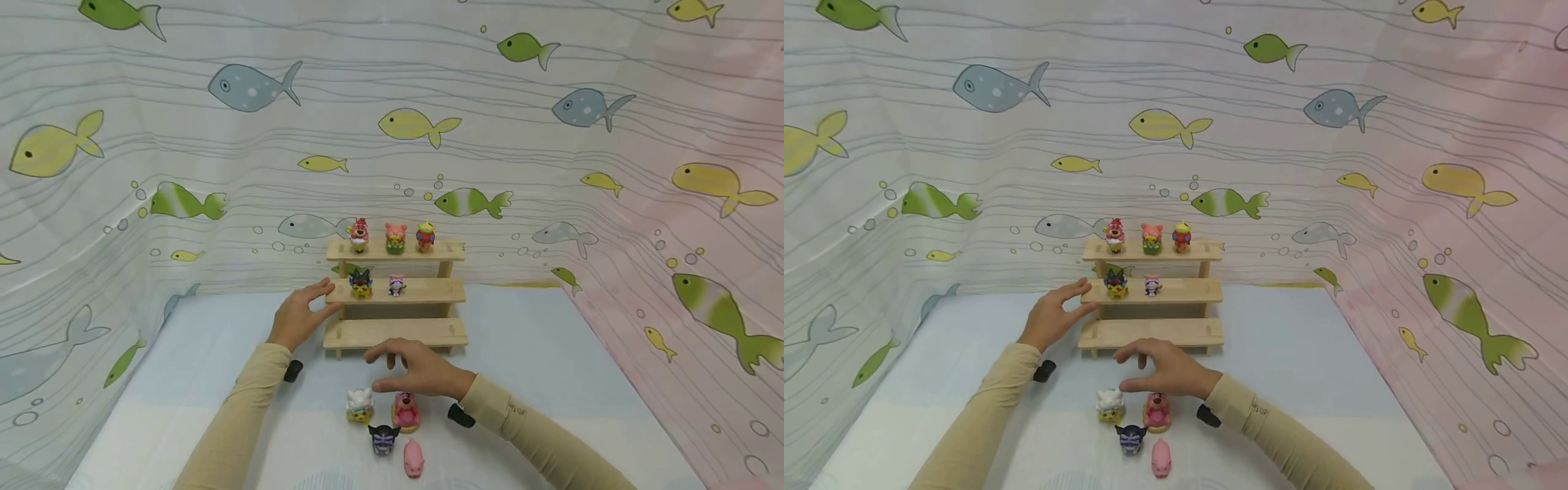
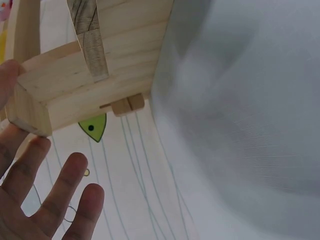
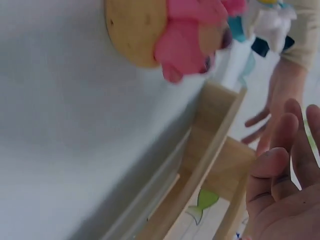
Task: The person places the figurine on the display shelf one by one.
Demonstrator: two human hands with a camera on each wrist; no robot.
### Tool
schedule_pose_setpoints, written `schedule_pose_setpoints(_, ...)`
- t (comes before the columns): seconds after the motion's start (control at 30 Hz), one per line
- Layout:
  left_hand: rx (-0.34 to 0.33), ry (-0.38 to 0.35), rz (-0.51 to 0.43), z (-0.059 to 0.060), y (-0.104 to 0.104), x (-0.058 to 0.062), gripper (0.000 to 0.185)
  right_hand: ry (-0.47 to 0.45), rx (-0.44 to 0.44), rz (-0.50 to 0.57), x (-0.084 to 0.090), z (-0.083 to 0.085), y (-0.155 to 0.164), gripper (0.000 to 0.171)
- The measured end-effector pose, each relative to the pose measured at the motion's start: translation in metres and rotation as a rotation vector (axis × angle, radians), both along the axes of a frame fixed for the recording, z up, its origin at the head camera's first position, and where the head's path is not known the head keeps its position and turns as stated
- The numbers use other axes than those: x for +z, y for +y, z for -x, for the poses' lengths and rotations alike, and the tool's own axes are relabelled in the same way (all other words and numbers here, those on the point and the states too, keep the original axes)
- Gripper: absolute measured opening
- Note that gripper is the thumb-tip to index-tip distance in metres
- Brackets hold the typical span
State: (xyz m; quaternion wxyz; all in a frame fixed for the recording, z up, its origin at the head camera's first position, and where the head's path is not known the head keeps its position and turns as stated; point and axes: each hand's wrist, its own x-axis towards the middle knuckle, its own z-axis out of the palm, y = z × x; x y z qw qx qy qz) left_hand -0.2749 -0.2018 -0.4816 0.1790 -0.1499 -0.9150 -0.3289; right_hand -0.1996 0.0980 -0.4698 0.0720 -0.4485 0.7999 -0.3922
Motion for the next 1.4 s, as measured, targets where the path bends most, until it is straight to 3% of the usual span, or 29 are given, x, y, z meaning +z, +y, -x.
schedule_pose_setpoints(0.2, -0.001, -0.008, -0.002, -0.001, 0.0, 0.001, 0.059, 0.035, 0.093, -0.043, -0.006, -0.006, -0.01, 0.047)
schedule_pose_setpoints(0.53, -0.002, 0.008, -0.002, -0.003, 0.002, 0.003, 0.058, 0.052, 0.093, -0.185, -0.011, -0.013, -0.018, 0.044)
schedule_pose_setpoints(1.0, 0.005, 0.029, 0.005, 0.0, 0.002, -0.003, 0.056, 0.09, 0.068, -0.207, -0.015, -0.014, -0.021, 0.039)
schedule_pose_setpoints(1.4, 0.008, 0.01, 0.001, -0.002, 0.002, -0.001, 0.057, 0.099, 0.061, -0.175, -0.016, -0.015, -0.021, 0.039)
